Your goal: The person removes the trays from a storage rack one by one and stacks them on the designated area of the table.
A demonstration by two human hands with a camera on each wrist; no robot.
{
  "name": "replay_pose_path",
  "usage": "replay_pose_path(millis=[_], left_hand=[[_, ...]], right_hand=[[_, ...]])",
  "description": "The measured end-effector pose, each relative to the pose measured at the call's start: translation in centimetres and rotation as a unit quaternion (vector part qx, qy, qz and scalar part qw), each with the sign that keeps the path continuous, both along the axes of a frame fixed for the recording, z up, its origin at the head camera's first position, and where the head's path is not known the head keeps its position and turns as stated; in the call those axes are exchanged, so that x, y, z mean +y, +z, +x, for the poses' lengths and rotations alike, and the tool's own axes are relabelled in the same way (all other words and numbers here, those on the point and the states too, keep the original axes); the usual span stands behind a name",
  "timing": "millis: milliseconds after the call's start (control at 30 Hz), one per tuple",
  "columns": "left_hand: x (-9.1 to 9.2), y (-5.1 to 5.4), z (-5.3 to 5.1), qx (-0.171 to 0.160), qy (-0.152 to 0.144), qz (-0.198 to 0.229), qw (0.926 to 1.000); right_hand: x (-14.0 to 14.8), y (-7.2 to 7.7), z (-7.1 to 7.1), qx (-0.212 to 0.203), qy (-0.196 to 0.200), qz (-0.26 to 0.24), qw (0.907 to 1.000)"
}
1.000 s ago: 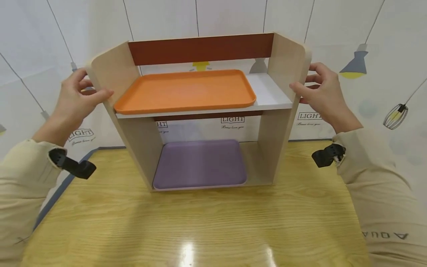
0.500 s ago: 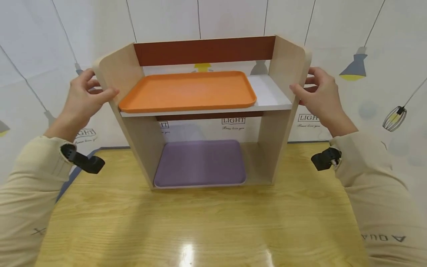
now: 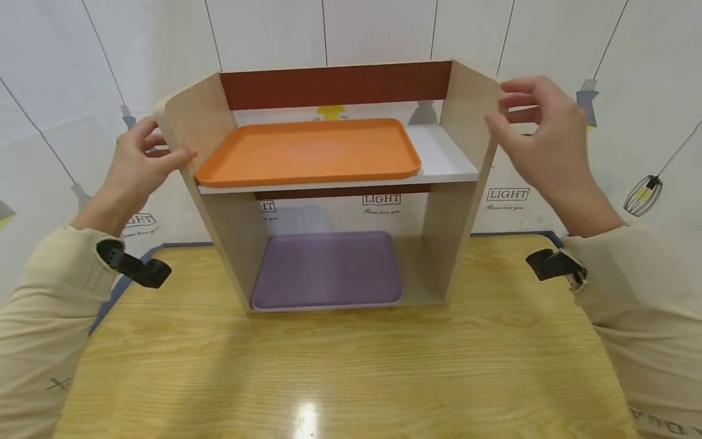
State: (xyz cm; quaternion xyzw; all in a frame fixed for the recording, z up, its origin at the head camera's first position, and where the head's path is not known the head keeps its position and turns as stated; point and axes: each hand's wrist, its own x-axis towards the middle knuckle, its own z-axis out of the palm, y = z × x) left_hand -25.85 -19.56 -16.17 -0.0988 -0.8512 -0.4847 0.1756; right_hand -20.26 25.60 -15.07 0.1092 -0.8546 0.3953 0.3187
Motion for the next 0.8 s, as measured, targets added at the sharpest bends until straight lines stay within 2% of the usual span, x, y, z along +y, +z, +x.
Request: replay_pose_path(millis=[67, 167, 267, 400, 600, 800], left_hand=[[0.1, 0.0, 0.0, -0.001, -0.001, 0.001, 1.0], [0.4, 0.0, 0.0, -0.003, -0.003, 0.005, 1.0], [0.6, 0.0, 0.0, -0.006, -0.005, 0.006, 0.9999], [0.8, -0.1, 0.0, -0.007, -0.006, 0.005, 0.9999], [0.8, 0.0, -0.2, -0.003, -0.004, 0.005, 1.0], [1.1, -0.2, -0.2, 0.0, 0.001, -0.008, 1.0]], right_hand=[[-1.1, -0.2, -0.5, -0.029, 0.027, 0.048, 0.9981], [-2.3, -0.4, -2.0, -0.109, 0.076, 0.085, 0.9876], [-2.9, -0.4, -3.7, -0.196, 0.1, 0.084, 0.9719], [-3.3, -0.2, -5.4, -0.272, 0.11, 0.06, 0.9542], [-3.4, 0.2, -6.5, -0.326, 0.104, 0.05, 0.9384], [-3.1, 0.5, -6.3, -0.353, 0.112, 0.055, 0.9273]])
